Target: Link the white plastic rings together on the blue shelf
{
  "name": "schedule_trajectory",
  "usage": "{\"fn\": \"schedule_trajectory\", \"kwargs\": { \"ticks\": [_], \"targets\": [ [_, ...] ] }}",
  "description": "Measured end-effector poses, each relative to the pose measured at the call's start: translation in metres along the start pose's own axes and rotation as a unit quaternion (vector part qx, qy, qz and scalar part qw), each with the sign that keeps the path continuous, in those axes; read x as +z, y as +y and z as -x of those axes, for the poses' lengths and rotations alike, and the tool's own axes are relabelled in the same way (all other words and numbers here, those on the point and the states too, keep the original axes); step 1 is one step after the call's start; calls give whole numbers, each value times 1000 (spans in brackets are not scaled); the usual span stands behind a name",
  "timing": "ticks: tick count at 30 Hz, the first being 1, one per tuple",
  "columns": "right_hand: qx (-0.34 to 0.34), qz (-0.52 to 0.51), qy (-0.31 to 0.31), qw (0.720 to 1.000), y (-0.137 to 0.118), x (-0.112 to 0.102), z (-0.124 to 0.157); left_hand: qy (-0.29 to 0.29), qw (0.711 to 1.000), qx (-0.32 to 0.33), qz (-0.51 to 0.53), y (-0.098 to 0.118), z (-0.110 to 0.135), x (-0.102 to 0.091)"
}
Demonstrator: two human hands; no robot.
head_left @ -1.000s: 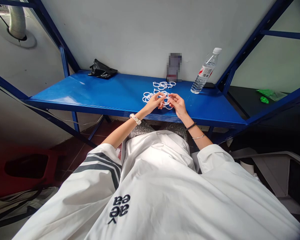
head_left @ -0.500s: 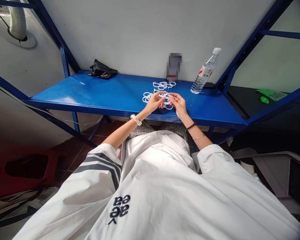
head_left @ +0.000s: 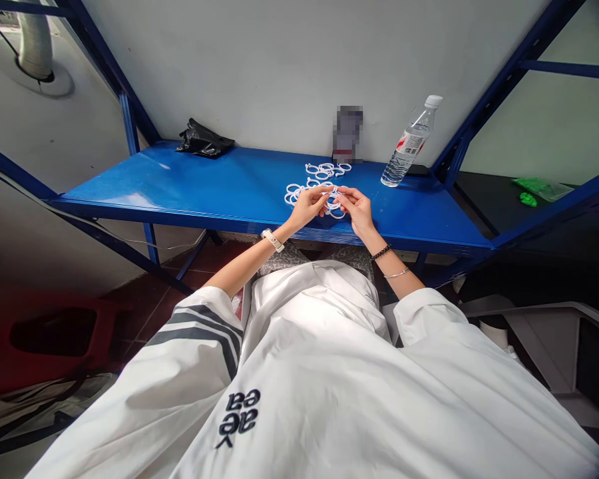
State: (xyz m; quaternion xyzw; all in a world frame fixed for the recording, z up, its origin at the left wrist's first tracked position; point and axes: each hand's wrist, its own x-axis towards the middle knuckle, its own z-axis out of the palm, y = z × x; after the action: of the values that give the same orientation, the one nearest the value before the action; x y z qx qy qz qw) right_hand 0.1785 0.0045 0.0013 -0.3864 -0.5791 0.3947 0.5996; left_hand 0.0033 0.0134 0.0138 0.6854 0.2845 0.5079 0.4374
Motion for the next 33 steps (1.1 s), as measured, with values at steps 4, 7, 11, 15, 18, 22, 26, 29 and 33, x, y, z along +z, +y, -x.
{"fn": "schedule_trajectory", "kwargs": {
  "ticks": [4, 7, 11, 15, 18, 22, 26, 29, 33],
  "targets": [
    [2, 0, 2, 1000, 2, 0, -1, 5, 1000, -2, 0, 1, 1, 0],
    [1, -5, -1, 1000, 1, 0, -1, 9, 1000, -2, -6, 2, 2, 1],
    [8, 0, 0, 1000, -1, 1, 0, 13, 1000, 3, -9, 3, 3, 1],
    [10, 6, -2, 1000, 0, 0, 0, 10, 1000, -6, 4, 4, 3, 1],
    [5, 8, -9, 1000, 2, -1, -1, 4, 1000, -8, 8, 4, 3, 1],
    [6, 9, -9, 1000, 2, -2, -1, 5, 1000, -2, -3, 5, 4, 0],
    [4, 6, -3, 1000, 1, -1, 0, 1, 1000, 1, 5, 5, 4, 0],
    [2, 12, 1, 1000, 0, -1, 0, -1, 1000, 3, 12, 3, 3, -1],
    [0, 14, 1, 1000, 1, -1, 0, 7, 1000, -3, 14, 2, 2, -1]
  ]
}}
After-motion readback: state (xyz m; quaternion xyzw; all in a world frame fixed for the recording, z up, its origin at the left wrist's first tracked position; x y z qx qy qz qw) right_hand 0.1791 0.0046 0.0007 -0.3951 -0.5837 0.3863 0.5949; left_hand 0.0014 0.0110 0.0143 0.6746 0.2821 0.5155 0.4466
